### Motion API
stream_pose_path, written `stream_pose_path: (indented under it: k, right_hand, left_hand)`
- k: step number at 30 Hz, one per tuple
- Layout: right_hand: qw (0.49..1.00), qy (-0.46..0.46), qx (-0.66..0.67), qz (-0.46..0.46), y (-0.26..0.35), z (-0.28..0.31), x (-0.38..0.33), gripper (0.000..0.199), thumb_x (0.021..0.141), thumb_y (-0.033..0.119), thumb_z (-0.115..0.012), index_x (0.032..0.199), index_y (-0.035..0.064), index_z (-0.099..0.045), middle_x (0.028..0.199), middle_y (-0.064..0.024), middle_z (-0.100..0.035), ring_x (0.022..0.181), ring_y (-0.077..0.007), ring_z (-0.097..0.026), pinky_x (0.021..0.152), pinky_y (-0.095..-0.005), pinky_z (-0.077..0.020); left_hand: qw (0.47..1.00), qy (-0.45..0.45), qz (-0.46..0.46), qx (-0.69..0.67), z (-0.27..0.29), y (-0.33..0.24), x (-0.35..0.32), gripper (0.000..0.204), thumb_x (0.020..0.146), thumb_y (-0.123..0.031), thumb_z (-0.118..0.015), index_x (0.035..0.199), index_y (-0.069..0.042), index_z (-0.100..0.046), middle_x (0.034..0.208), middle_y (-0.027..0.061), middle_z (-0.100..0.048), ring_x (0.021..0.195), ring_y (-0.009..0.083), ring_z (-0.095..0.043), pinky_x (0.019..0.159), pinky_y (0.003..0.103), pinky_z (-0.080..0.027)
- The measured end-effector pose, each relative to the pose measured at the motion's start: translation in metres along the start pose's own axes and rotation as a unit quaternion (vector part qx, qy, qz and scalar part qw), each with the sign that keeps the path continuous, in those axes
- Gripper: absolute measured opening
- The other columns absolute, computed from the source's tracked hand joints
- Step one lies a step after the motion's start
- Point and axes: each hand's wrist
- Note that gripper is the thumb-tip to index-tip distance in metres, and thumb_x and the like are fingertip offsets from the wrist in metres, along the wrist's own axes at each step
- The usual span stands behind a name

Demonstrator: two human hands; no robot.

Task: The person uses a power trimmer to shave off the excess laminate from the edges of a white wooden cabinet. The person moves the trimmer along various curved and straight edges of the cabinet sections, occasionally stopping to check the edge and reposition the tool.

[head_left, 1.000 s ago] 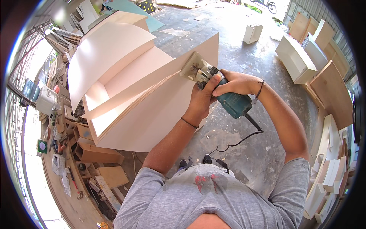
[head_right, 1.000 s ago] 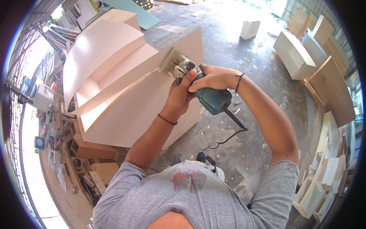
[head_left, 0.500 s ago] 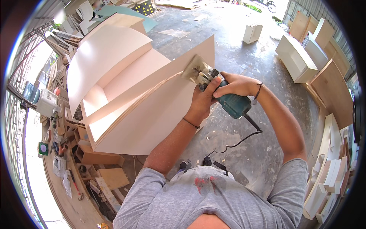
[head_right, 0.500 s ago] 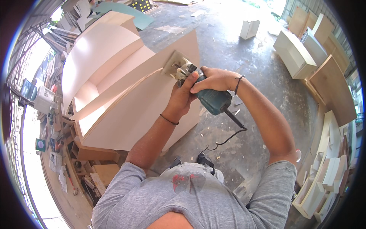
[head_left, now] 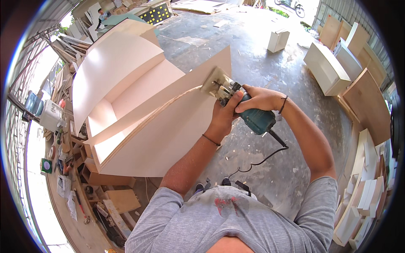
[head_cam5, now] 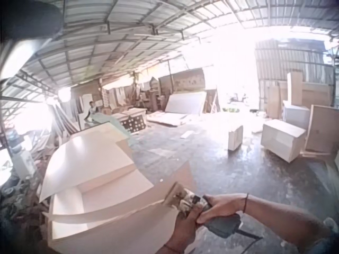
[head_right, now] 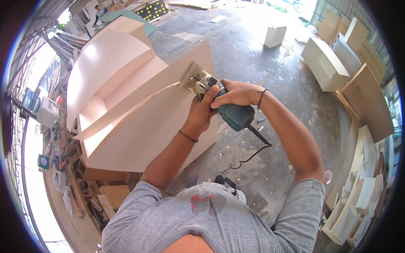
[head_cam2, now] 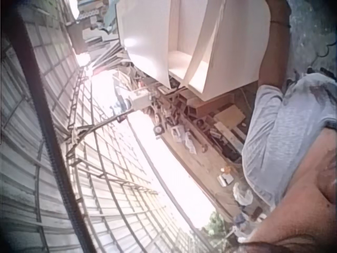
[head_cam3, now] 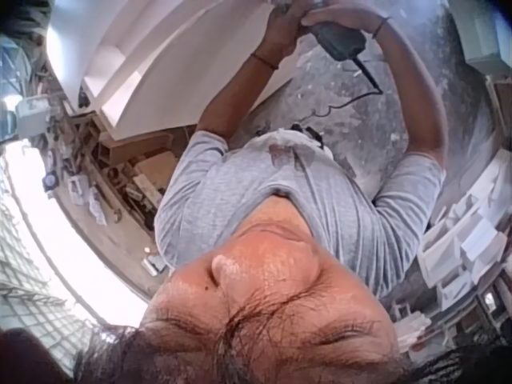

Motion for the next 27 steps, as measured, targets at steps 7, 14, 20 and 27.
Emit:
stream_pose_path:
  k: [7,14,20,27]
  right_hand:
    - [1.000,0.001,0.003,0.007,-0.015,0.008,0.008,0.098,0.068,0.058,-0.076,0.132,-0.0096,-0.046,0.107,-0.0220,-0.067,0.095,-0.0283,-0.067,0.082,-0.0327,-0.0529]
    - [1.000,0.003,-0.001,0.016,-0.026,0.018,0.014,0.097,0.068,0.057,-0.076,0.134,-0.0071,-0.046,0.106,-0.0206,-0.067,0.093,-0.0269,-0.067,0.082,-0.0326,-0.0527]
    - [1.000,0.003,-0.011,-0.004,-0.024,0.024,0.013,0.085,0.073,0.044,-0.078,0.136,-0.0029,-0.046,0.105,-0.0146,-0.066,0.093,-0.0208,-0.065,0.081,-0.0305,-0.0518]
    - [1.000,0.007,-0.006,0.004,-0.029,0.026,0.018,0.086,0.073,0.046,-0.077,0.136,-0.0031,-0.046,0.108,-0.0157,-0.066,0.095,-0.0219,-0.065,0.082,-0.0311,-0.0515]
  left_hand:
    - [1.000,-0.012,0.007,0.014,-0.006,0.005,0.010,0.037,0.090,-0.028,-0.073,0.115,-0.005,-0.058,0.103,0.0064,-0.063,0.089,0.0148,-0.065,0.071,0.029,-0.058]
    - [1.000,-0.015,-0.004,0.015,-0.009,0.016,0.023,0.041,0.090,-0.029,-0.073,0.118,-0.004,-0.057,0.106,0.0078,-0.063,0.093,0.0164,-0.066,0.074,0.031,-0.060]
    - [0.999,-0.027,-0.009,0.030,-0.016,0.016,0.024,0.032,0.091,-0.032,-0.071,0.112,-0.012,-0.058,0.101,0.0005,-0.062,0.089,0.0119,-0.064,0.074,0.029,-0.057]
    - [0.999,-0.004,-0.005,0.032,-0.011,0.020,0.031,0.029,0.093,-0.031,-0.069,0.111,-0.012,-0.058,0.101,0.0016,-0.063,0.089,0.0120,-0.065,0.073,0.029,-0.058]
Point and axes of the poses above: each hand's wrist, its own x-axis towards the middle knuckle, its own z-axis out of the back of the hand, y = z × x
